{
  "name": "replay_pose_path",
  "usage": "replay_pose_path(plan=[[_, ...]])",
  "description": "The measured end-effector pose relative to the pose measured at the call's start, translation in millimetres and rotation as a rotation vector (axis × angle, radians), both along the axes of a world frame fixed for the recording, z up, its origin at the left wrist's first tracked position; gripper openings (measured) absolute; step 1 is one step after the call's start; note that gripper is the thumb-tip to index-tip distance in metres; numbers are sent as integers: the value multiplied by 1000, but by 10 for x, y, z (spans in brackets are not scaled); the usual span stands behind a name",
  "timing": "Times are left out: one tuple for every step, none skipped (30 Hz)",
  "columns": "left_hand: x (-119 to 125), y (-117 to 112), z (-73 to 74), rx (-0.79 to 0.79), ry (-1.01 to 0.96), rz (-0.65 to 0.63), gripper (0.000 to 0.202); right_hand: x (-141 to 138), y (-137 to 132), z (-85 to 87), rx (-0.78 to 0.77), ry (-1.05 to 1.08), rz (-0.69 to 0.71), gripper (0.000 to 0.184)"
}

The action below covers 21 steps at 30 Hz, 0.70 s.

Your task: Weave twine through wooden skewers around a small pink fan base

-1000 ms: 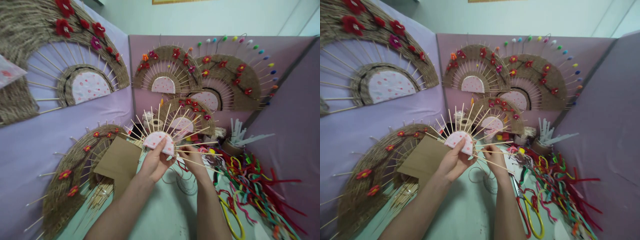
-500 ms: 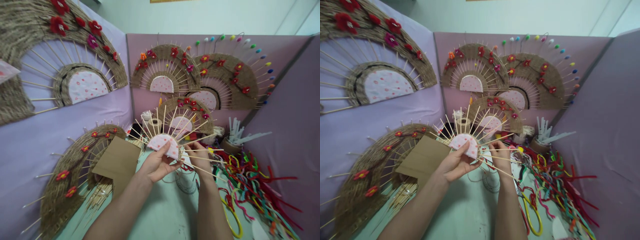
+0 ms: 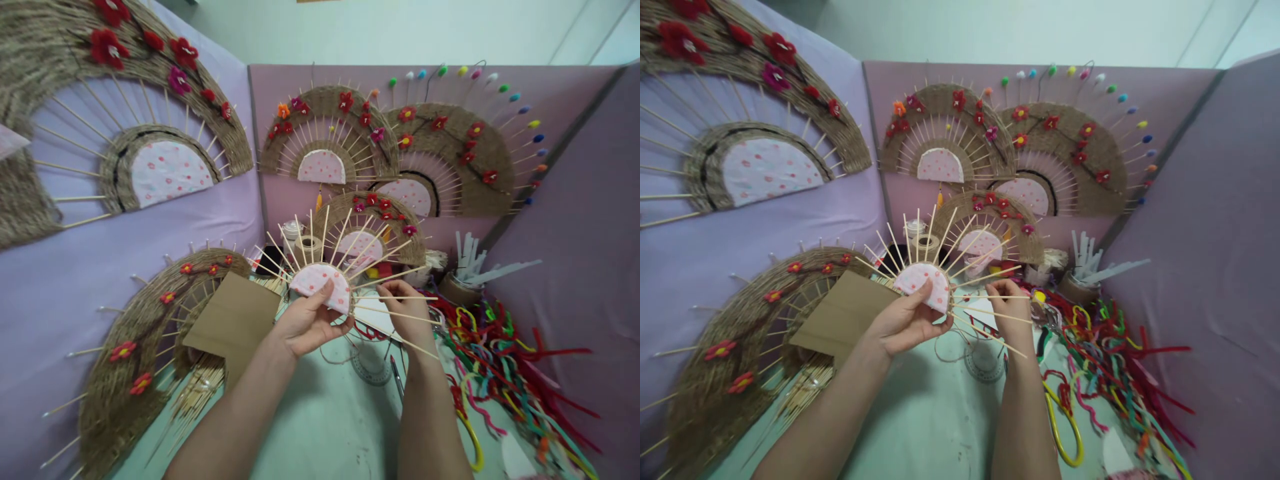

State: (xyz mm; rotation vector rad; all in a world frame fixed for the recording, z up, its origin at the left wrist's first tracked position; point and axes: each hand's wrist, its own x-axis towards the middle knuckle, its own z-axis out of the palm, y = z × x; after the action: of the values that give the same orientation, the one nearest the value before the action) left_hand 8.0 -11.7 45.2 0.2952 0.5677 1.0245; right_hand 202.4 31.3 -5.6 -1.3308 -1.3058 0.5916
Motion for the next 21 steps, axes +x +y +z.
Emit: replay_pose_path(plan=[[-6,5,7,-5,-1,10,11,12,-2,2,-3,-7,-9,29],[-15,12,16,-7,-2,17,11,24,-1,4,-4,-5,-25,27],[-27,21,24,-9,-2,20,12,36,0,5,-2,13,-44,26],[-41,30,31,-10,-1,21,13,47,2,6,7,49,-66,26],[-56,40,37,-11,2,21,14,56,2,9,18,101,-83,27],[-71,50,41,-9,6,20,16,64,0,14,29,164,-93,29],[-85,59,42,-7,12,21,17,70,-5,21,38,229,-95,30],[-98,68,42,-4,17,25,18,75,-14,31,41,293,-87,31],[-108,76,41,-2,21,31,18,81,-26,44,32,355,-74,32],[-116,83,39,1,23,36,17,86,-41,59,17,413,-59,33],[-122,90,37,2,23,42,17,91,-58,77,0,466,-44,33],[-127,97,34,2,20,50,16,96,-76,96,-13,514,-34,33],[-132,104,30,1,18,59,16,101,-94,117,-24,551,-22,33],[-137,113,25,0,16,67,15,106,-112,138,-29,574,-9,33],[-142,122,19,-2,14,76,15,109,-128,159,-30,585,5,33],[-147,134,11,-2,11,84,15,112,-142,180,-31,587,17,32],[-153,146,1,2,7,91,15,114,-156,200,-30,586,28,32],[-158,159,-11,6,3,96,15,116,-168,219,-27,585,37,33],[-163,172,-24,12,-1,102,15,118,-180,236,-23,587,43,33],[-167,185,-36,18,-5,109,15,121,-191,253,-21,594,47,34],[-171,197,-47,21,-9,117,14,126,-204,268,-20,606,50,34]])
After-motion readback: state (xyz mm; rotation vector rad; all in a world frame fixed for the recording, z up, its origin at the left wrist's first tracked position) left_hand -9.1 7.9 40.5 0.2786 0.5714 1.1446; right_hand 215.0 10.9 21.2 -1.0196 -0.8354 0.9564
